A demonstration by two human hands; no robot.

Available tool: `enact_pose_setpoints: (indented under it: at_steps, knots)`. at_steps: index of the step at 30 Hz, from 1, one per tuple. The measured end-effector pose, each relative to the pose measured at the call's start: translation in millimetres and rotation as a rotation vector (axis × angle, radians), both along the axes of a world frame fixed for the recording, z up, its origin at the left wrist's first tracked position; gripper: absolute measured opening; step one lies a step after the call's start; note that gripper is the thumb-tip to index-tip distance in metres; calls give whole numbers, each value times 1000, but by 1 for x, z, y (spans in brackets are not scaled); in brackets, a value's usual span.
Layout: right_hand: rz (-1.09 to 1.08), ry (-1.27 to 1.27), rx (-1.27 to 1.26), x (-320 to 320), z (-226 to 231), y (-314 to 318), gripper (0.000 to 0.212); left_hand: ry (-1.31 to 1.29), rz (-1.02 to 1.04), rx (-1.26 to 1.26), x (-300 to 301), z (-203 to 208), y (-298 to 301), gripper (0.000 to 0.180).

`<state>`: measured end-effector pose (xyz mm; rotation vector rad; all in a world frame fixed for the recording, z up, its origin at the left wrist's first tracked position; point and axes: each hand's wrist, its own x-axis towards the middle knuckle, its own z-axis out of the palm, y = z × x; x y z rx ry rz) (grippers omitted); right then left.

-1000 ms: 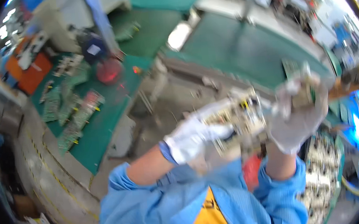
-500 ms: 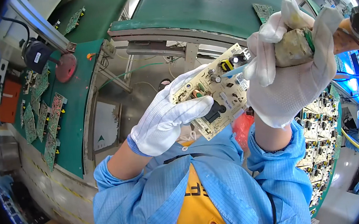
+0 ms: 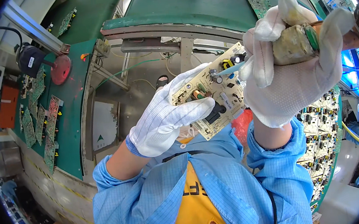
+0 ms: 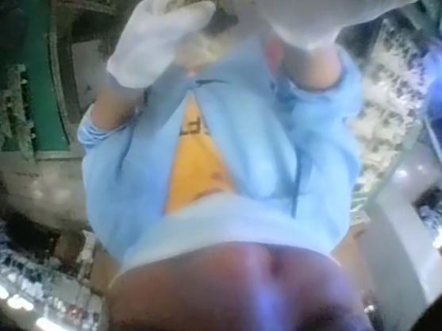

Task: Apply sealant or adhesive to specific components on a printed circuit board using a manual dispenser.

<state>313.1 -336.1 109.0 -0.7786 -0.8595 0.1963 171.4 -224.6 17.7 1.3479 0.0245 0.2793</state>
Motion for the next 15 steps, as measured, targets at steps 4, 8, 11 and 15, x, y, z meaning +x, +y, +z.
enact_pose_setpoints:
  at_steps: [4, 8, 11, 15]
  knots:
    - [54, 200, 62, -7, 4, -5, 52, 93, 37, -80, -1, 10, -1, 42]
    - [-67, 245, 91, 1, 3, -2, 44, 202, 33, -498, -6, 19, -4, 51]
    - [-169, 54, 162, 3, -9, 9, 36, 239, 26, -437, -8, 23, -5, 56]
    - [-269, -335, 199, 19, -17, 15, 27, 262, 46, -405, -9, 32, -11, 56]
